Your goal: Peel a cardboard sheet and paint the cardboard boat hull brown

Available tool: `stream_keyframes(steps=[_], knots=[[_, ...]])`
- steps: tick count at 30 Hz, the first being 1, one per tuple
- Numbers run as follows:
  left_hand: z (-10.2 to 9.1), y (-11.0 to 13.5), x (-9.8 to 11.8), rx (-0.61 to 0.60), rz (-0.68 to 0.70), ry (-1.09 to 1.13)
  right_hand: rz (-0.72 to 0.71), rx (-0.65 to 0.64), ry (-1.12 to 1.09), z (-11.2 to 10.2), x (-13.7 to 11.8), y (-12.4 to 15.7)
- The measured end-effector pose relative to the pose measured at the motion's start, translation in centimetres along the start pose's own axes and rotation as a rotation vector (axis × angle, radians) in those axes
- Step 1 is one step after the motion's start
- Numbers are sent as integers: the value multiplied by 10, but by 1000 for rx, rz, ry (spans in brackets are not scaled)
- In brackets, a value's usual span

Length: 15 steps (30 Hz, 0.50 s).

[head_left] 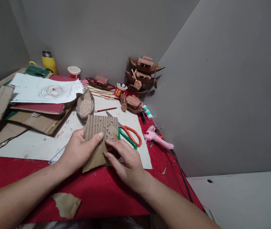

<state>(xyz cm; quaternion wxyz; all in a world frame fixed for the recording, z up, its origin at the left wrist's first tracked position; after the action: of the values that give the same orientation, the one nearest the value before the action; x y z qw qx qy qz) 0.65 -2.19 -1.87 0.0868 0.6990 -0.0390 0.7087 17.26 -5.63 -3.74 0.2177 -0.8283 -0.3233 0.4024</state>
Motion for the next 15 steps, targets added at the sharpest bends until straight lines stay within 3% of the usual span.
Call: stream_keyframes(steps=[7,15], knots=[[5,8,-1,16,122,-142,99,-40,6,5,-3,2],[10,11,-2,9,121,-125,70,-116,126,3,-6,-1]])
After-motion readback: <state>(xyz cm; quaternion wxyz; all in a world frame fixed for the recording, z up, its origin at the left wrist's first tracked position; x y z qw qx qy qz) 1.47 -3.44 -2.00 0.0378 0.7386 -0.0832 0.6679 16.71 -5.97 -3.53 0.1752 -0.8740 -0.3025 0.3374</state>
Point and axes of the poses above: each hand's wrist, its own y-axis away from the middle knuckle, its own z-axis out of the palm, x = y × z, the point moved 1 cm from there along -y, towards the middle knuckle, and after that the axes turned 5 degrees about -y, right-handed, at the moved point
